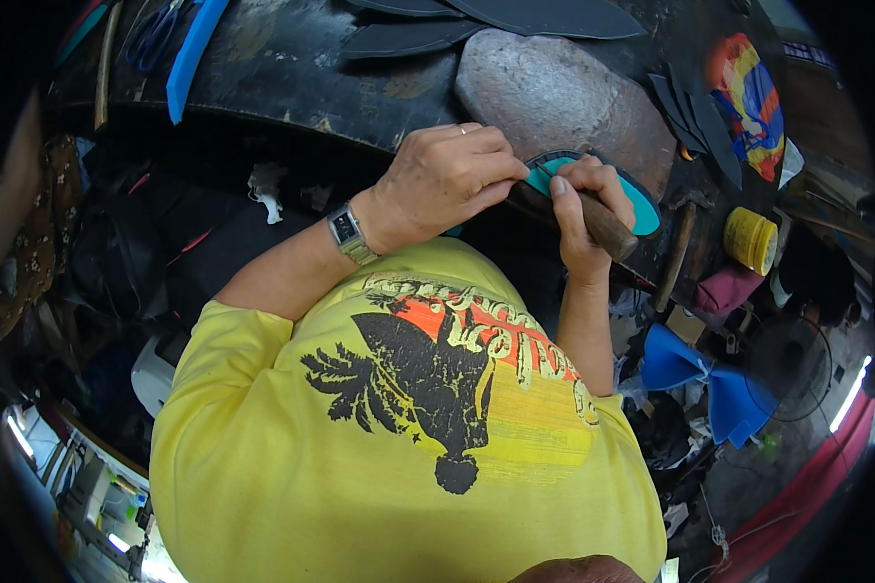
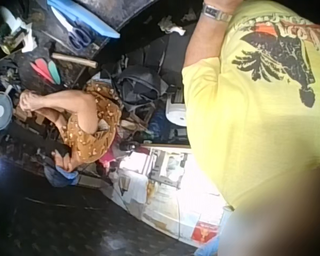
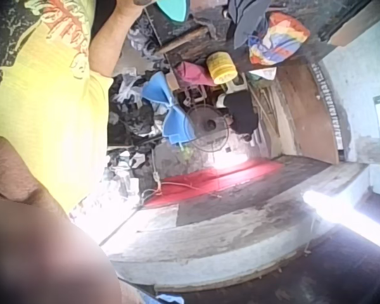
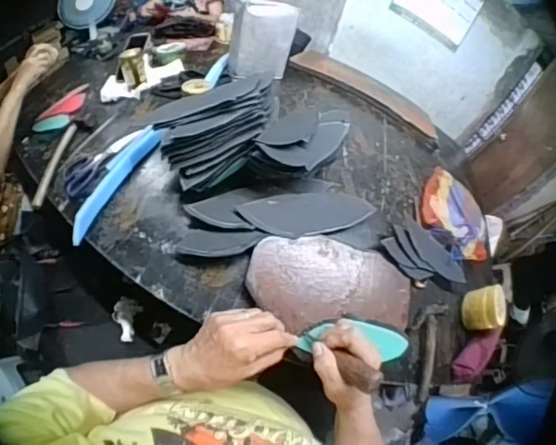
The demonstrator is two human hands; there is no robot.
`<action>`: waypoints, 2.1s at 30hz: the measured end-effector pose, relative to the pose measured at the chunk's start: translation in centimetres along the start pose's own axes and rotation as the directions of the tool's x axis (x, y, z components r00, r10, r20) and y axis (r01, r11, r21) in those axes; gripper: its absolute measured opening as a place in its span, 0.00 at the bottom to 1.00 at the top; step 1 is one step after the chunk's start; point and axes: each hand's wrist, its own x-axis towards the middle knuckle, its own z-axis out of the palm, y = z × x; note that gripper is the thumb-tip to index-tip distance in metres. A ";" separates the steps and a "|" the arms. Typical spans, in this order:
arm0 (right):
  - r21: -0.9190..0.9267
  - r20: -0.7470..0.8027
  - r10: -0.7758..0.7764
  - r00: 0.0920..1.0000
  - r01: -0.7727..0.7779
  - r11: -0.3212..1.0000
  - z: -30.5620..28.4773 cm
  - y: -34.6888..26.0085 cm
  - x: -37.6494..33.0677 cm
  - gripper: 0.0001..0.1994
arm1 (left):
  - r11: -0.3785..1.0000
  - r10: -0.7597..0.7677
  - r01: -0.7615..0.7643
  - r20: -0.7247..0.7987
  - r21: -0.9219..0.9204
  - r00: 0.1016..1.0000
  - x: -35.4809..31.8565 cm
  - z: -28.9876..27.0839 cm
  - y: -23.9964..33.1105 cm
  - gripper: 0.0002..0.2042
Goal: The person repeatedly places a black rubber upper onto a teal insole, aligns it, and uses a hammer to tap the edges on a stone anvil. They then flip the assembled piece and set it aside. This cycle is repeated multiple times with different insoles and uppers.
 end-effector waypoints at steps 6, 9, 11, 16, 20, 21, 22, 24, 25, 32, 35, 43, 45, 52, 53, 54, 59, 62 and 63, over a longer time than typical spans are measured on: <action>0.109 0.026 0.033 0.999 -0.035 0.993 -0.3 -0.4 0.3 0.05 | 1.000 0.006 -0.006 0.012 0.005 1.000 0.1 0.0 -0.2 0.09; 0.056 0.063 0.031 0.998 -0.035 0.998 -0.3 -0.4 0.3 0.05 | 1.000 0.030 -0.030 0.025 -0.008 0.999 0.2 -0.2 -0.6 0.09; 0.046 0.067 0.040 0.997 -0.043 0.998 -0.2 -0.3 0.2 0.05 | 0.999 0.048 -0.048 0.039 -0.006 0.998 0.3 -0.3 -0.8 0.10; 0.129 0.034 0.067 0.997 -0.071 0.989 -0.3 -0.1 0.1 0.05 | 0.995 0.094 -0.096 0.063 0.029 0.994 0.3 -0.5 -1.0 0.10; 0.049 0.071 0.039 0.997 -0.043 0.998 -0.4 -0.3 0.3 0.04 | 0.990 0.110 -0.116 0.077 0.075 0.991 0.0 -0.6 -1.1 0.09; 0.054 0.075 0.051 0.996 -0.055 0.997 -0.3 -0.3 0.3 0.04 | 0.990 0.117 -0.122 0.068 0.077 0.991 0.0 -0.6 -1.2 0.09; 0.072 0.068 0.060 0.996 -0.065 0.995 -0.3 -0.4 0.3 0.04 | 0.988 0.124 -0.128 0.058 0.081 0.991 0.0 -0.6 -1.3 0.10; 0.201 -0.015 0.169 0.985 -0.163 0.966 -0.5 -0.6 0.2 0.04 | 0.988 0.126 -0.130 0.055 0.087 0.991 0.1 -0.6 -1.5 0.10; 0.263 -0.039 0.226 0.973 -0.209 0.942 -0.7 -0.6 0.1 0.04 | 0.988 0.121 -0.126 0.060 0.088 0.991 0.1 -0.6 -1.7 0.10; -0.259 -0.462 0.085 0.883 -0.226 0.939 -8.6 -1.1 -0.8 0.09 | 0.971 0.143 -0.163 0.121 0.174 0.982 0.3 -1.1 -1.6 0.12; -0.666 -0.521 0.031 0.853 -0.430 0.610 -13.1 -0.7 -2.7 0.11 | 0.963 0.140 -0.180 0.194 0.202 0.971 0.6 -1.9 -1.1 0.15; -0.789 -0.534 0.152 0.832 -0.555 0.263 -17.0 3.2 -8.0 0.17 | 0.994 0.026 -0.051 0.248 0.097 0.968 1.2 -0.2 3.2 0.27; -0.783 -0.498 0.091 0.862 -0.493 0.381 -16.8 2.5 -7.3 0.15 | 0.987 -0.012 -0.046 0.360 0.153 0.933 1.1 0.3 3.5 0.25; -0.099 -0.479 0.215 0.851 -0.296 0.950 -8.8 -4.3 -4.1 0.15 | 0.986 -0.139 0.086 0.414 0.145 0.900 -0.2 0.9 3.8 0.29; -0.088 -0.409 0.258 0.875 -0.319 0.944 -6.9 -4.0 -3.7 0.17 | 0.985 -0.141 0.088 0.412 0.146 0.900 -0.2 1.0 3.8 0.29; -0.114 -0.360 0.373 0.855 -0.438 0.892 -5.7 -4.3 -3.6 0.20 | 0.985 -0.149 0.097 0.409 0.145 0.900 -0.2 1.1 3.8 0.29; -0.301 -0.101 0.483 0.870 -0.490 0.818 -4.1 -6.0 -3.7 0.24 | 0.984 -0.159 0.105 0.428 0.146 0.890 -0.6 0.9 3.8 0.30; -0.224 -0.180 0.452 0.874 -0.484 0.846 -3.6 -6.4 -3.8 0.21 | 0.980 -0.183 0.124 0.454 0.157 0.872 -0.8 0.9 3.8 0.32; -0.297 -0.167 0.377 0.911 -0.411 0.862 -3.1 -6.1 -3.7 0.21 | 0.978 -0.196 0.137 0.468 0.159 0.862 -0.8 1.0 3.7 0.32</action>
